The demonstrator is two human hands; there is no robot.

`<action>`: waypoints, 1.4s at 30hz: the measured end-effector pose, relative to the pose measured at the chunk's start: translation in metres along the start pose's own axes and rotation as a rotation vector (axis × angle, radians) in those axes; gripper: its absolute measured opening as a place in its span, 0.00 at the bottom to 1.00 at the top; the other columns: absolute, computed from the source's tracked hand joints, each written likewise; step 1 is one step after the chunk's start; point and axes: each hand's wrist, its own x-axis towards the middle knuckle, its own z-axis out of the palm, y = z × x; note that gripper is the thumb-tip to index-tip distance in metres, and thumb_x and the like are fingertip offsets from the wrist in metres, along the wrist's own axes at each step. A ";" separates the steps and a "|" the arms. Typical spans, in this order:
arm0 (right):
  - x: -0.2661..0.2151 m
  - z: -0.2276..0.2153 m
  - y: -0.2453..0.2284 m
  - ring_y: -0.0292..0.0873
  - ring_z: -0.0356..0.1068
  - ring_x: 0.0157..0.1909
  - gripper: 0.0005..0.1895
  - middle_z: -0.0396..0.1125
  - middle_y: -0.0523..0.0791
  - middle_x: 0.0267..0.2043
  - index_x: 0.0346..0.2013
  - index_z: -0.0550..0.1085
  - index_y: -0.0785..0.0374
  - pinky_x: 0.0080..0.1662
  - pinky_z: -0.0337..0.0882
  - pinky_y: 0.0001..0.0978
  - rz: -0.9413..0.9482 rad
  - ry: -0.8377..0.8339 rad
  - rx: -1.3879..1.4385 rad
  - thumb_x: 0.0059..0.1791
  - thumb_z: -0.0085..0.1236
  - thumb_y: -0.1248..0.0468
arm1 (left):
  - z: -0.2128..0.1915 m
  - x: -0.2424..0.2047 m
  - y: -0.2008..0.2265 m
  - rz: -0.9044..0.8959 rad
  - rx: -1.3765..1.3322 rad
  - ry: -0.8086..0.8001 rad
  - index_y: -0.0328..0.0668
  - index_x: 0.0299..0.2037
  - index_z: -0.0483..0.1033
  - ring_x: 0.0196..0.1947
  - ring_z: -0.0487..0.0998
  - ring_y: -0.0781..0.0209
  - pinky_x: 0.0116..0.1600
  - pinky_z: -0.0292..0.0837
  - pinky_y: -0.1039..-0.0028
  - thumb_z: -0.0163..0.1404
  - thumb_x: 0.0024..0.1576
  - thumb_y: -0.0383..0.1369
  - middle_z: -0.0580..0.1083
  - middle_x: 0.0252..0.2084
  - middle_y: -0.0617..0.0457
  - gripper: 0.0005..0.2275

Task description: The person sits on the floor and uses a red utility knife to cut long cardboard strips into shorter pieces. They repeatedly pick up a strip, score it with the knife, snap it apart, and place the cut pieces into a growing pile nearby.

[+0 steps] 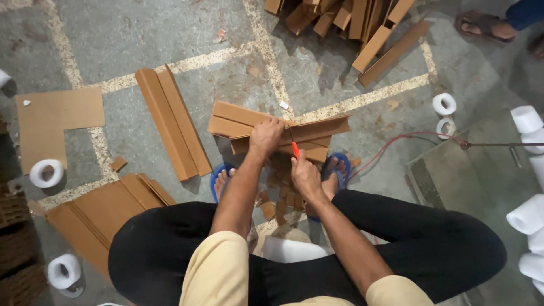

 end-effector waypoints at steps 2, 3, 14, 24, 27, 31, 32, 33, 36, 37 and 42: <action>0.003 0.004 0.002 0.69 0.72 0.30 0.16 0.70 0.61 0.25 0.50 0.61 0.64 0.35 0.70 0.64 0.029 -0.023 -0.041 0.57 0.45 0.55 | 0.003 -0.002 0.002 0.010 0.047 -0.020 0.49 0.41 0.78 0.42 0.81 0.55 0.41 0.78 0.62 0.50 0.53 0.32 0.78 0.42 0.53 0.07; 0.006 0.007 0.004 0.69 0.72 0.31 0.16 0.71 0.61 0.25 0.49 0.61 0.65 0.35 0.71 0.64 0.044 -0.036 -0.062 0.57 0.46 0.54 | 0.005 -0.003 0.002 0.019 0.051 0.013 0.49 0.40 0.78 0.42 0.81 0.55 0.40 0.78 0.63 0.50 0.54 0.32 0.78 0.41 0.53 0.07; 0.084 0.048 0.025 0.71 0.73 0.40 0.15 0.72 0.64 0.35 0.47 0.67 0.69 0.43 0.71 0.65 0.108 -0.157 -0.076 0.55 0.46 0.59 | -0.006 -0.003 0.006 0.009 0.056 0.085 0.49 0.37 0.77 0.37 0.81 0.55 0.39 0.77 0.63 0.49 0.56 0.33 0.77 0.37 0.55 0.04; -0.003 -0.051 -0.004 0.71 0.71 0.40 0.18 0.72 0.62 0.36 0.53 0.65 0.58 0.41 0.64 0.75 0.231 -0.158 -0.130 0.55 0.45 0.51 | -0.013 0.001 0.010 0.035 -0.031 0.044 0.50 0.46 0.74 0.41 0.81 0.53 0.38 0.77 0.59 0.48 0.56 0.32 0.76 0.41 0.54 0.09; 0.001 -0.040 -0.008 0.72 0.72 0.36 0.16 0.71 0.64 0.30 0.53 0.64 0.60 0.39 0.69 0.67 0.119 -0.003 0.006 0.57 0.44 0.52 | -0.009 0.000 0.015 0.054 -0.045 0.019 0.50 0.46 0.73 0.43 0.80 0.53 0.39 0.77 0.59 0.48 0.57 0.32 0.76 0.43 0.54 0.08; 0.012 -0.024 0.001 0.73 0.71 0.34 0.17 0.70 0.65 0.28 0.51 0.63 0.62 0.37 0.68 0.68 0.157 0.007 -0.016 0.56 0.46 0.53 | -0.002 0.010 0.018 0.005 -0.006 0.018 0.50 0.44 0.73 0.44 0.80 0.54 0.41 0.77 0.58 0.48 0.59 0.33 0.75 0.43 0.55 0.06; 0.012 -0.022 0.004 0.72 0.71 0.34 0.17 0.70 0.64 0.28 0.51 0.63 0.62 0.37 0.68 0.68 0.142 0.009 -0.017 0.56 0.45 0.53 | 0.001 0.012 0.019 -0.006 -0.016 0.032 0.50 0.44 0.74 0.44 0.80 0.54 0.41 0.77 0.58 0.48 0.58 0.33 0.75 0.42 0.55 0.06; 0.014 -0.021 0.008 0.72 0.72 0.34 0.16 0.71 0.64 0.28 0.51 0.63 0.62 0.38 0.68 0.68 0.126 0.011 -0.017 0.56 0.45 0.53 | 0.002 0.014 0.019 -0.007 -0.022 0.036 0.50 0.43 0.75 0.44 0.80 0.54 0.41 0.77 0.59 0.48 0.58 0.33 0.76 0.42 0.55 0.06; 0.010 -0.015 0.013 0.72 0.72 0.35 0.17 0.71 0.65 0.28 0.50 0.63 0.63 0.39 0.69 0.68 0.184 -0.056 -0.079 0.57 0.44 0.53 | 0.005 0.009 0.019 -0.019 -0.042 0.024 0.51 0.40 0.77 0.43 0.80 0.54 0.41 0.77 0.60 0.49 0.56 0.33 0.76 0.41 0.55 0.05; 0.012 -0.013 0.013 0.72 0.72 0.35 0.17 0.71 0.65 0.28 0.50 0.62 0.63 0.39 0.69 0.67 0.187 -0.067 -0.074 0.57 0.44 0.53 | 0.004 0.010 0.019 -0.027 -0.050 0.018 0.51 0.39 0.78 0.44 0.80 0.54 0.41 0.77 0.60 0.49 0.56 0.33 0.76 0.41 0.55 0.05; 0.034 0.001 0.025 0.70 0.74 0.38 0.18 0.73 0.63 0.32 0.50 0.63 0.65 0.40 0.72 0.65 0.208 -0.135 -0.073 0.57 0.43 0.53 | 0.009 0.013 0.021 0.043 -0.007 0.071 0.51 0.37 0.79 0.45 0.79 0.58 0.43 0.77 0.64 0.50 0.53 0.33 0.76 0.39 0.58 0.06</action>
